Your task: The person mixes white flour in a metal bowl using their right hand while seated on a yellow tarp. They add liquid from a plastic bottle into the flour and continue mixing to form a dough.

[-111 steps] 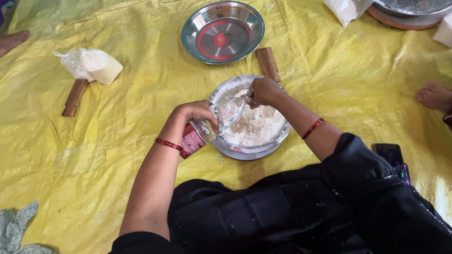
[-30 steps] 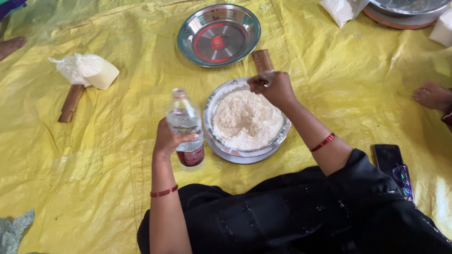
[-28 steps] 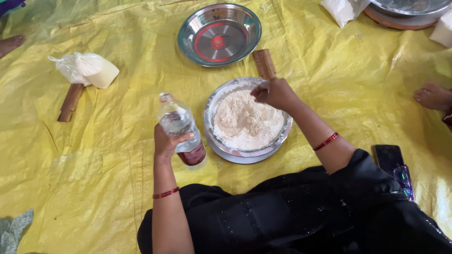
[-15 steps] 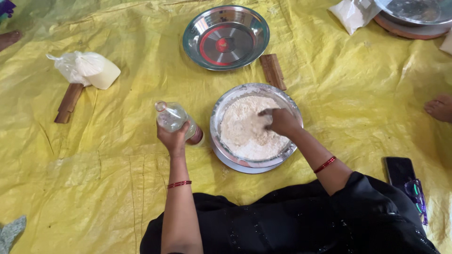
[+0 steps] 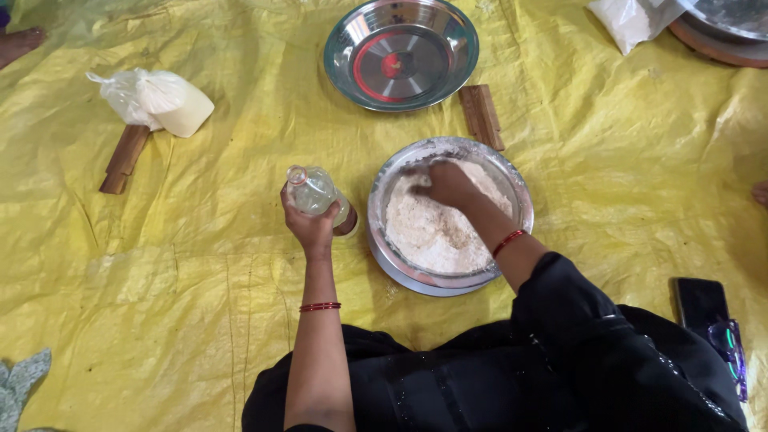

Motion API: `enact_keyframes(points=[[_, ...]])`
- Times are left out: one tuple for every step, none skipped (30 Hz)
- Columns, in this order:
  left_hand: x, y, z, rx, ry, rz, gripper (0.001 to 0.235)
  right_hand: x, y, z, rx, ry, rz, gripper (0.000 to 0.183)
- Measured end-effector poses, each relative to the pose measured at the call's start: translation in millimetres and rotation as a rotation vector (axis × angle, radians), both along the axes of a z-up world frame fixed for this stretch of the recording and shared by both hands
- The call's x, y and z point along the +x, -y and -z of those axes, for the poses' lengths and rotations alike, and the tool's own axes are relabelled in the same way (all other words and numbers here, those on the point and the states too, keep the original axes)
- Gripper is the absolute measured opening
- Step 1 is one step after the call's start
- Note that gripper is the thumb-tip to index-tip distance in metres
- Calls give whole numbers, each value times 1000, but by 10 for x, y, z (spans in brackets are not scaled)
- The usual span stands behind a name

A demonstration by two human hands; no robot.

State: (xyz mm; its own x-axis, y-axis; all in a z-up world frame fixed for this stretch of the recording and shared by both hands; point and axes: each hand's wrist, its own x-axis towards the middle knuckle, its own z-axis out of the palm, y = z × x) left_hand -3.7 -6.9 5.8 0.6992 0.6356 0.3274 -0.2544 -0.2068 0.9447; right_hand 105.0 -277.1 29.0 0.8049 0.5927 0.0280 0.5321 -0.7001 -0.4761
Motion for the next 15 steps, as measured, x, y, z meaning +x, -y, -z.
enact_keyframes(points=[[2,4,-4,28,7,-2,86,-32,-98,0,-118,-40,-10,46],[9,4,-8,57,13,-5,86,-71,-163,-14,-236,-81,-19,47],[4,2,-6,84,18,-6,86,-119,-181,-36,-243,-44,-79,45],[4,-6,-3,73,17,-11,86,-168,-188,-63,-250,-7,-139,44],[13,1,6,60,15,-14,87,-211,-163,-96,-258,28,-196,42],[16,5,15,48,13,-17,87,-244,-117,-139,-283,14,-198,39],[18,10,22,31,24,-4,87,-269,-44,-191,-310,-1,-198,37],[17,3,24,14,34,10,87,-294,25,-242,-337,-15,-197,35],[27,10,25,-5,47,24,87,-308,124,-301,-293,-6,-150,31],[35,20,27,8,42,19,88,-326,236,-357,-249,3,-102,27],[25,19,33,22,36,10,88,-353,317,-398,-205,11,-58,24],[12,22,41,36,30,1,89,-392,387,-427,-208,16,-7,26],[8,25,44,35,26,-7,89,-434,450,-452,-210,24,44,28],[4,34,49,34,22,-15,88,-477,494,-470,-212,32,95,30],[3,41,51,35,18,-21,88,-522,503,-469,-247,8,89,33]])
